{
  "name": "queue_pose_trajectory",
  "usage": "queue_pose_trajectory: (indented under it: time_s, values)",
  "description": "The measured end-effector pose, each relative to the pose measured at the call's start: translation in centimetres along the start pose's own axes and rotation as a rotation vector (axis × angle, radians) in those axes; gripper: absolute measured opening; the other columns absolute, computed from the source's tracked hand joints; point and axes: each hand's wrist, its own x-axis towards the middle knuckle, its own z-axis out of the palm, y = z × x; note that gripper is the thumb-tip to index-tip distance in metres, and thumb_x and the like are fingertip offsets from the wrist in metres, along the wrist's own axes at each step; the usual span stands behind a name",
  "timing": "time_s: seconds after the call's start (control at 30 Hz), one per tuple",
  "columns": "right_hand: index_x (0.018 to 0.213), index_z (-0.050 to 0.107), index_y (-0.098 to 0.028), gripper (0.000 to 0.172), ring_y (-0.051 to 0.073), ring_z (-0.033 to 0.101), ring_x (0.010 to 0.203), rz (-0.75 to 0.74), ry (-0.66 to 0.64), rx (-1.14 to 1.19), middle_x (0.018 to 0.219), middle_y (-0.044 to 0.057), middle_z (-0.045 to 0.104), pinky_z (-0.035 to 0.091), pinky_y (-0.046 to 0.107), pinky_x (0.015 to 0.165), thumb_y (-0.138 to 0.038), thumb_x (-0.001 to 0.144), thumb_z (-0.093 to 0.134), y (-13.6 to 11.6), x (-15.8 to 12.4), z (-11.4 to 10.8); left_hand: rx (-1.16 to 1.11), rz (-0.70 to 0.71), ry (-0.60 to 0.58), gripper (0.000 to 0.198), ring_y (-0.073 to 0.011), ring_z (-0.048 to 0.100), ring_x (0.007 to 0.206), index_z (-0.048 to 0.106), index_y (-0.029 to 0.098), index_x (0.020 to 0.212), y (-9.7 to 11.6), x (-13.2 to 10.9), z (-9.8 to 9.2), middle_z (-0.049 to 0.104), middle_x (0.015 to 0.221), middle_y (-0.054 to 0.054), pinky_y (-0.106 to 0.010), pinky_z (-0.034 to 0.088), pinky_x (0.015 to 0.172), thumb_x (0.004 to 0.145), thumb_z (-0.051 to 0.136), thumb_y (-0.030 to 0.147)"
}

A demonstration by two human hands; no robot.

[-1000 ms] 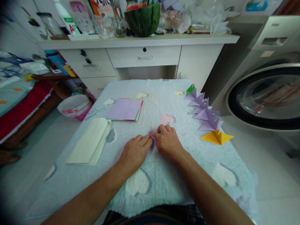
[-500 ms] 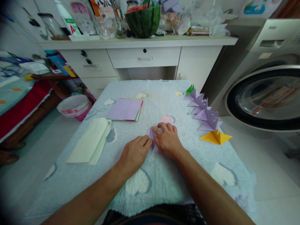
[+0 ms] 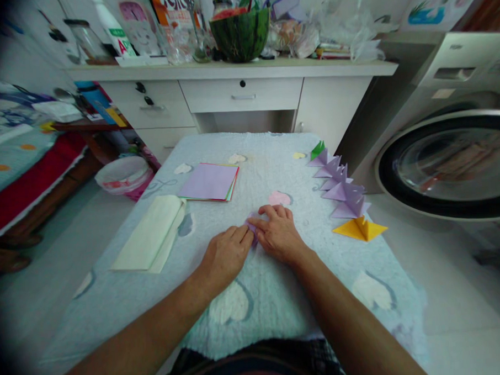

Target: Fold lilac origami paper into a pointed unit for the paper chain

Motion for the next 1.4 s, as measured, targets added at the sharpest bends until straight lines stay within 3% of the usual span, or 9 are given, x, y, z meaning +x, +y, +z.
queue_pose_trajectory:
  time_s: [0.33, 0.57, 0.77, 1.1, 1.4]
  values:
    - [0.136, 0.054, -0.036, 0.042, 0.032, 0.04, 0.117, 0.095, -0.004, -0.108, 0.135, 0.008, 0.049, 0.029, 0.05, 0.097, -0.042, 0.096, 0.041, -0.3, 0.3, 0.2, -0.009, 0.011, 0.007, 0.015, -0.0227, 0.059, 0.09, 0.06, 0.015, 0.101, 0.0, -0.1, 0.2, 0.064, 0.097, -0.007, -0.035, 0.051, 0.072, 0.09, 0.051, 0.011]
    - [0.141, 0.049, -0.029, 0.047, 0.034, 0.039, 0.12, 0.116, -0.003, -0.088, 0.14, 0.011, 0.046, 0.029, 0.053, 0.098, -0.037, 0.095, 0.043, -0.1, 0.3, 0.1, -0.016, 0.016, 0.004, 0.014, -0.0234, 0.059, 0.089, 0.06, 0.014, 0.101, -0.1, -0.2, 0.0, 0.064, 0.096, -0.007, -0.036, 0.053, 0.07, 0.09, 0.051, 0.011]
    - [0.126, 0.062, -0.038, 0.036, 0.03, 0.037, 0.119, -0.045, 0.0, 0.049, 0.136, 0.006, 0.049, 0.027, 0.049, 0.101, -0.031, 0.093, 0.049, 0.2, -0.1, -0.1, -0.001, 0.031, 0.013, 0.021, -0.0239, 0.061, 0.092, 0.061, 0.011, 0.108, 0.0, -0.3, -0.1, 0.065, 0.104, -0.01, -0.037, 0.054, 0.073, 0.091, 0.049, 0.01]
    - [0.134, 0.054, -0.04, 0.041, 0.032, 0.038, 0.12, 0.071, -0.023, -0.088, 0.139, 0.006, 0.047, 0.026, 0.05, 0.1, -0.037, 0.094, 0.044, 0.0, 0.1, 0.1, -0.01, 0.039, -0.025, 0.017, -0.0222, 0.061, 0.089, 0.059, 0.015, 0.105, -0.2, -0.5, -0.1, 0.063, 0.096, -0.006, -0.035, 0.055, 0.072, 0.089, 0.052, 0.012]
    - [0.142, 0.046, -0.029, 0.047, 0.034, 0.037, 0.123, 0.149, -0.028, -0.142, 0.144, 0.009, 0.044, 0.028, 0.052, 0.1, -0.035, 0.095, 0.039, -0.2, 0.3, 0.2, -0.063, 0.067, -0.029, 0.038, -0.0271, 0.052, 0.125, 0.05, 0.01, 0.129, -0.3, -2.2, 0.2, 0.054, 0.136, -0.017, -0.04, 0.047, 0.099, 0.094, 0.048, 0.023]
